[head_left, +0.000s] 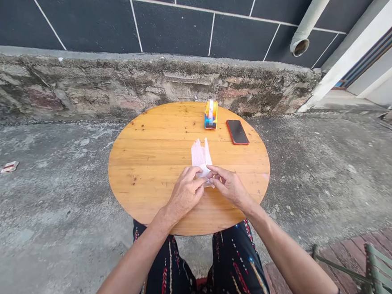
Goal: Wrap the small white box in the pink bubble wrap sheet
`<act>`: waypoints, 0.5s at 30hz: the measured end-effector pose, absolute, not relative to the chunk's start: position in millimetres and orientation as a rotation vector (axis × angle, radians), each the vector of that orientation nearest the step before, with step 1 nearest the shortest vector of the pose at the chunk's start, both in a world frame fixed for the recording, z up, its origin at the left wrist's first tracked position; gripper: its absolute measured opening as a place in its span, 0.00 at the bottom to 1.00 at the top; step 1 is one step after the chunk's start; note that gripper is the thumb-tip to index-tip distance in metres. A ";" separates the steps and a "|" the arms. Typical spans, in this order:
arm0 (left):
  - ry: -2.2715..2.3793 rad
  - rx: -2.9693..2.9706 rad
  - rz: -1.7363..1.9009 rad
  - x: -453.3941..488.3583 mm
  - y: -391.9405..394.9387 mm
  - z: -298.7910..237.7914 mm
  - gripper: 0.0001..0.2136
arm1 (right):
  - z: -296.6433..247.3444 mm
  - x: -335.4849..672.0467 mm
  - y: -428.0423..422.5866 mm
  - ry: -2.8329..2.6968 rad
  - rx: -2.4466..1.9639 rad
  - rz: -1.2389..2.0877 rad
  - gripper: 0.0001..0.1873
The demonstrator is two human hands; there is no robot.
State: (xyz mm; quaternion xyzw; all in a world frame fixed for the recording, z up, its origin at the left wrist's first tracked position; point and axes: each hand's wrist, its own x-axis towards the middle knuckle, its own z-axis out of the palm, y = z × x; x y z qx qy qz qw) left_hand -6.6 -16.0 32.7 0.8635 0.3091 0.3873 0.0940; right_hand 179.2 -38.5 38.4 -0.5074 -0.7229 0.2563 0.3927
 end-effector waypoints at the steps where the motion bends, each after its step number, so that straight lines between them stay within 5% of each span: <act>1: 0.918 2.556 1.151 -7.0 -15.6 32.4 0.11 | 37.4 179.7 -37.7 -1.846 -1.269 0.643 0.21; 15: 0.983 2.259 1.125 -6.5 -18.2 44.7 0.09 | 65.9 171.7 -34.9 -2.250 -1.410 0.358 0.26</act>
